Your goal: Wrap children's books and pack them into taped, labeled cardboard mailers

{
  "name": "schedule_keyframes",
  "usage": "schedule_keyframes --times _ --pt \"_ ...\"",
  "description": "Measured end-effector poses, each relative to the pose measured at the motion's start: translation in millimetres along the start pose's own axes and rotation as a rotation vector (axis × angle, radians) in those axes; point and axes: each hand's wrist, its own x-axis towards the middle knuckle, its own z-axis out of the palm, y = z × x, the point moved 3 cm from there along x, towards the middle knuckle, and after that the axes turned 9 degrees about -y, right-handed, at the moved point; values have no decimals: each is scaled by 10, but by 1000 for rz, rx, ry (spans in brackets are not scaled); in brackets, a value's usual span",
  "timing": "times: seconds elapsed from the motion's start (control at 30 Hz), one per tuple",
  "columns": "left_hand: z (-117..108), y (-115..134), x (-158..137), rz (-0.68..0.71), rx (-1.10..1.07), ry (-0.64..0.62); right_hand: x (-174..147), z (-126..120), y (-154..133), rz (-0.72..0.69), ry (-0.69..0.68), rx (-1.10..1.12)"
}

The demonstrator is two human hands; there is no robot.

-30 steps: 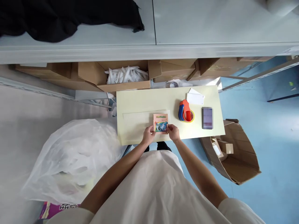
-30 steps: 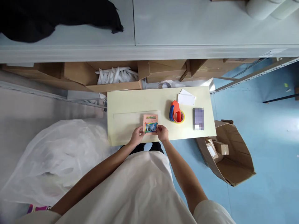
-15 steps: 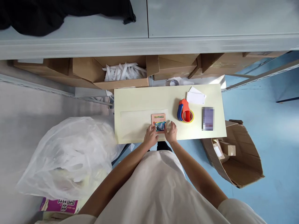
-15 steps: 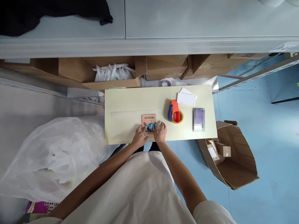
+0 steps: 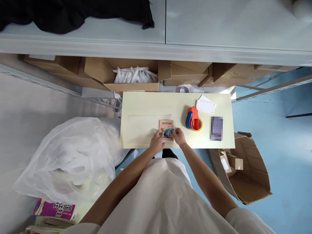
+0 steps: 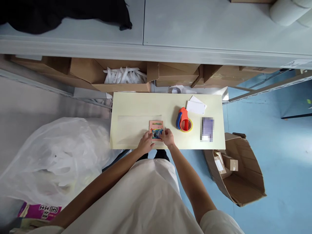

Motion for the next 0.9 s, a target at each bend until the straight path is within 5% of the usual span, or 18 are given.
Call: schedule_keyframes --times 0.23,0.37,0.57,0.7,0.9 --pt "14 132 -35 95 -251 151 -188 -5 -6 62 79 142" --pt "90 460 33 250 -595 84 -334 -218 -106 28 183 50" --pt "90 570 132 281 -1103 61 -472 -113 -368 -162 42 -102" --pt "28 290 92 130 -1246 116 -443 219 -420 -224 -104 -225" --pt "25 -103 93 -221 -1095 252 -501 410 -443 -133 -384 -164"
